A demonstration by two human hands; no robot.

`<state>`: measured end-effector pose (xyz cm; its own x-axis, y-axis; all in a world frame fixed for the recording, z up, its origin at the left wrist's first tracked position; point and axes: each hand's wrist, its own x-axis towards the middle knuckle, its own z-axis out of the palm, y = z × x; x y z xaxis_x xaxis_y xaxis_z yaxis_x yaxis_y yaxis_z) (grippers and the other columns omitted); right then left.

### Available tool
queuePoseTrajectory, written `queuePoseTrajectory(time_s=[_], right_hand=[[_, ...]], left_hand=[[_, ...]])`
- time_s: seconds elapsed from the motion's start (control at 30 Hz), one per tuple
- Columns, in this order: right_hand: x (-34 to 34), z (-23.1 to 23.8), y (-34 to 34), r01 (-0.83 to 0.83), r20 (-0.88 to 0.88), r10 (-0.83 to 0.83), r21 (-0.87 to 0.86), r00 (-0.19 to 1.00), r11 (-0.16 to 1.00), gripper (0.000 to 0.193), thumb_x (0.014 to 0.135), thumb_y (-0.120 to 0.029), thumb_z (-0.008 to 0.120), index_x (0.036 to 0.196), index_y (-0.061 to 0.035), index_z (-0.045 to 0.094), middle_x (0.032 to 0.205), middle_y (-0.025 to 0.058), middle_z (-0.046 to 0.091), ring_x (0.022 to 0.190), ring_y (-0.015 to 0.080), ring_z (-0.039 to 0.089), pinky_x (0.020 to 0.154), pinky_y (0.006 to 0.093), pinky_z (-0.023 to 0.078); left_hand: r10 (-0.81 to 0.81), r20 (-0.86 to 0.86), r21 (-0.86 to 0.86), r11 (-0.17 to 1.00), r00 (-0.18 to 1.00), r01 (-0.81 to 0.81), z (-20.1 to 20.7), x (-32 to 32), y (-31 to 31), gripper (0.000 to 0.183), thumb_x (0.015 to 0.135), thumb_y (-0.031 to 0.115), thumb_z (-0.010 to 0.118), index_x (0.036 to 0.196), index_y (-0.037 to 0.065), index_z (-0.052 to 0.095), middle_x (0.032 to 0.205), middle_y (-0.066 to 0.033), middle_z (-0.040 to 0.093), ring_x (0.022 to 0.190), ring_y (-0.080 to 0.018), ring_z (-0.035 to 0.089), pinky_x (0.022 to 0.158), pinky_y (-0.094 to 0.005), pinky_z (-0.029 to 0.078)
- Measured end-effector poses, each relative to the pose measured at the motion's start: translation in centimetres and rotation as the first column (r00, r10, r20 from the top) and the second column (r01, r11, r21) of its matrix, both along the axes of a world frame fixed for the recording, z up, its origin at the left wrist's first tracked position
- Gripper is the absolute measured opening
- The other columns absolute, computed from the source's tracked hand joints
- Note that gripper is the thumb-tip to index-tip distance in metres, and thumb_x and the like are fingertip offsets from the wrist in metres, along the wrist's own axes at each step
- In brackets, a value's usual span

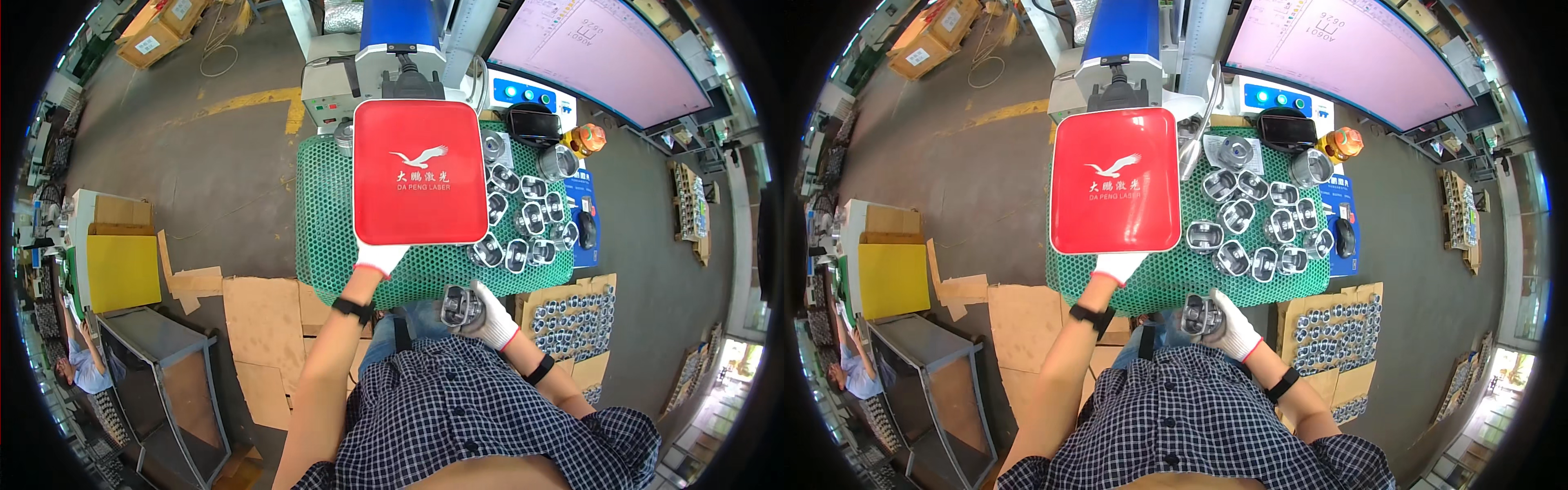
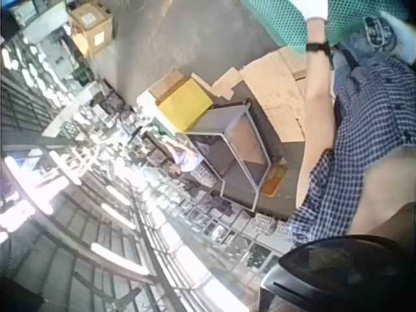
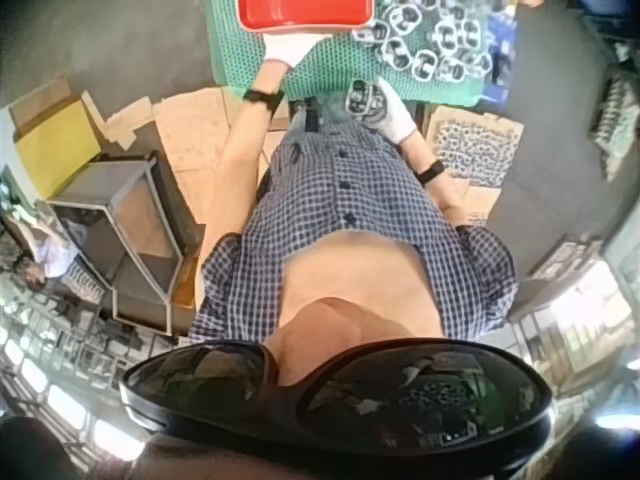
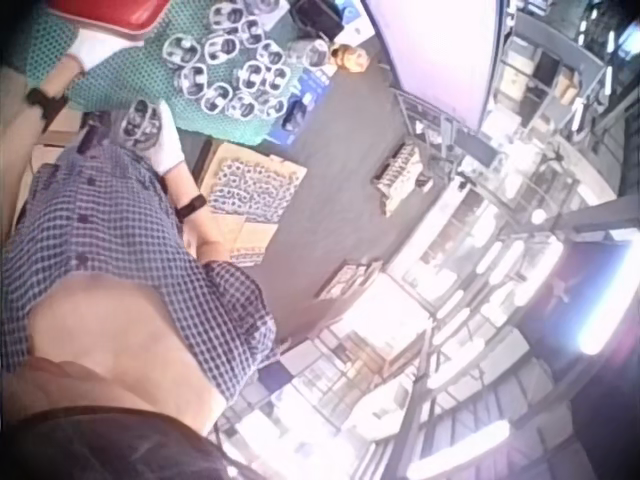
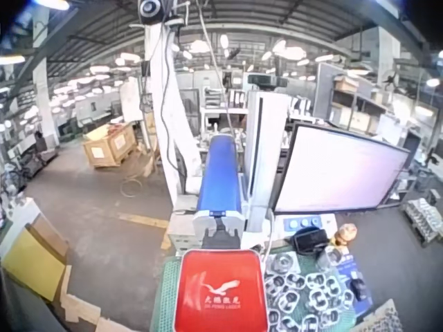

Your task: Organizing metal pistons on a cardboard pallet on the floor and moving them to a laser marking workstation.

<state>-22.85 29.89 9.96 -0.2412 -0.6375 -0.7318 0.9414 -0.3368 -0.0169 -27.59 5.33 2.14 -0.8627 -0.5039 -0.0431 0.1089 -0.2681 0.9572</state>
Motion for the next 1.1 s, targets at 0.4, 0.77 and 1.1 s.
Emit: queuePoseTrajectory(time_s=[0.4,0.77,1.1], right_hand=[[-10.2,-3.0,-11.3,0.160,-0.594,0.763,0.753,-0.255,0.639,0.061,0.090,-0.039,0.066,0.137,-0.0069,0.045,0.127,0.0093,0.059,0.120,0.0254,0.054,0.101,0.0404,0.044],[-12.8,-5.5,-14.5,-0.078,-0.630,0.717,0.765,-0.299,0.639,0.057,0.100,-0.046,0.043,0.146,-0.0156,0.033,0.154,0.0076,0.033,0.140,0.0251,0.034,0.114,0.0438,0.032],[-13.3,-3.5,-16.2,0.282,0.338,-0.120,-0.485,0.934,0.828,0.047,0.098,-0.039,0.037,0.135,-0.0141,0.051,0.129,0.0050,0.059,0.112,0.0265,0.056,0.104,0.0563,0.037]], left_hand=[[0.058,0.251,-0.224,0.975,0.966,0.000,1.8,6.3,-7.4,0.075,0.068,0.018,0.086,0.128,-0.007,0.050,0.105,-0.0107,0.063,0.094,-0.0176,0.061,0.084,-0.0312,0.051],[0.229,0.684,0.136,0.893,0.693,-0.429,-0.6,35.1,-5.6,0.079,0.073,0.003,0.079,0.142,-0.002,0.040,0.127,-0.0141,0.055,0.109,-0.0230,0.058,0.092,-0.0337,0.049],[0.166,0.519,0.381,0.833,0.838,-0.401,1.8,34.3,-5.0,0.070,0.080,0.005,0.073,0.142,0.004,0.041,0.118,-0.0097,0.058,0.098,-0.0188,0.059,0.073,-0.0302,0.050]])
